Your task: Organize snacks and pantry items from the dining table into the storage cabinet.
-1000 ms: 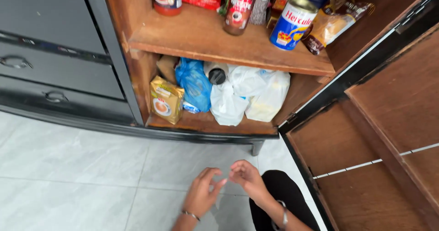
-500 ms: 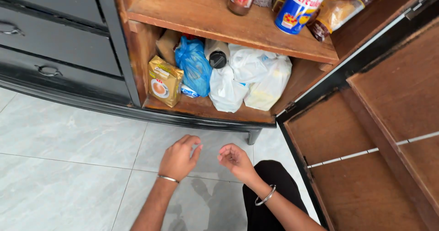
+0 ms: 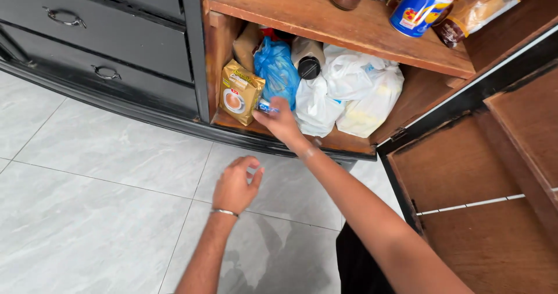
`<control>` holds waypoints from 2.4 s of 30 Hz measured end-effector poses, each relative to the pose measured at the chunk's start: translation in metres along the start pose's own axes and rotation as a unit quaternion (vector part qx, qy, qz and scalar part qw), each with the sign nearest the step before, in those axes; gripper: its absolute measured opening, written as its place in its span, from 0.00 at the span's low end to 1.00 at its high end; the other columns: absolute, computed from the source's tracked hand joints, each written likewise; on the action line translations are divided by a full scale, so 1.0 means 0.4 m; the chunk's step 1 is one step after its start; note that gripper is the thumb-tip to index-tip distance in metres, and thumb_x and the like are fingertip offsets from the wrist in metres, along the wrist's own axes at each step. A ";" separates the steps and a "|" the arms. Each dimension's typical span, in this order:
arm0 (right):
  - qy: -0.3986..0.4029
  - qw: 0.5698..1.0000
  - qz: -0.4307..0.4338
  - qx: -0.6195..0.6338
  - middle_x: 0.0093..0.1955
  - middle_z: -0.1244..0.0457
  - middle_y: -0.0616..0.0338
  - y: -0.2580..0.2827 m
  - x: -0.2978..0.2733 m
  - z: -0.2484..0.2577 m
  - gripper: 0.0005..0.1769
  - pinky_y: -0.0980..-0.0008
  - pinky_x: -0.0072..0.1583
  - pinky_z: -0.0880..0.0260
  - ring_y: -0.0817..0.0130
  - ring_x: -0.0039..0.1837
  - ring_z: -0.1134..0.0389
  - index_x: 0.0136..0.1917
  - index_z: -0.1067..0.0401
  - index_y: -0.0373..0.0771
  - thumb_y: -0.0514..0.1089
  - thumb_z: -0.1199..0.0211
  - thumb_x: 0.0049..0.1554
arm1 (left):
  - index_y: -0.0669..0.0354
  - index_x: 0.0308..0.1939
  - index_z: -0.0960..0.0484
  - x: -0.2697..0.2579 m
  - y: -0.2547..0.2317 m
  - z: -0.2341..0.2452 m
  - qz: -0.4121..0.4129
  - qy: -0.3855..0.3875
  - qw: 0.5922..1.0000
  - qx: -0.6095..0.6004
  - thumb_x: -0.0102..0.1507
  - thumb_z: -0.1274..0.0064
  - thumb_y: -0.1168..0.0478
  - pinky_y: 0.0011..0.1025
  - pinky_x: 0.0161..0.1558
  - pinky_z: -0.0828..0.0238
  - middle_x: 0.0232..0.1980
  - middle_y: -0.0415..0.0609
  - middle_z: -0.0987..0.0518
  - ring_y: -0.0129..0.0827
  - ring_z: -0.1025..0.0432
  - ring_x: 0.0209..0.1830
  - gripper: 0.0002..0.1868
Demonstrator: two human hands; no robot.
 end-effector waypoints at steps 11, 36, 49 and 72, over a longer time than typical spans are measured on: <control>-0.083 0.993 0.072 0.030 0.55 0.29 0.48 -0.087 0.159 -0.119 0.34 0.65 0.59 0.26 0.59 0.58 0.25 0.60 0.33 0.32 0.44 0.21 0.46 | 0.58 0.42 0.19 0.001 -0.045 -0.073 -0.011 0.038 0.997 -0.061 0.60 0.40 0.61 0.38 0.37 0.23 0.44 0.49 0.17 0.40 0.19 0.35 0.09; 0.137 0.931 -0.120 0.316 0.55 0.30 0.63 0.120 -0.303 0.221 0.20 0.72 0.53 0.25 0.78 0.54 0.28 0.65 0.30 0.37 0.48 0.38 0.63 | 0.66 0.60 0.22 0.069 0.026 -0.087 0.112 0.088 0.873 -0.467 0.65 0.44 0.51 0.27 0.50 0.24 0.53 0.48 0.16 0.26 0.22 0.49 0.25; 0.218 0.906 -0.163 0.324 0.67 0.37 0.66 0.075 -0.354 0.200 0.30 0.68 0.62 0.32 0.76 0.66 0.36 0.75 0.39 0.43 0.61 0.50 0.67 | 0.64 0.69 0.31 0.039 0.022 -0.053 0.039 0.038 0.879 -0.473 0.69 0.51 0.48 0.29 0.61 0.31 0.64 0.48 0.23 0.27 0.29 0.62 0.30; 0.158 0.943 -0.082 0.281 0.77 0.46 0.61 0.098 -0.376 0.166 0.39 0.69 0.73 0.45 0.74 0.76 0.47 0.82 0.53 0.39 0.60 0.52 0.67 | 0.66 0.75 0.43 0.034 0.031 -0.084 -0.110 -0.013 0.938 -0.329 0.72 0.72 0.32 0.33 0.72 0.45 0.72 0.55 0.32 0.36 0.38 0.73 0.43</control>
Point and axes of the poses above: each hand's wrist, its own x-axis towards the middle knuckle, its own z-axis out of the back of the hand, y = z × x, the point moved 1 cm from there along x, towards the middle knuckle
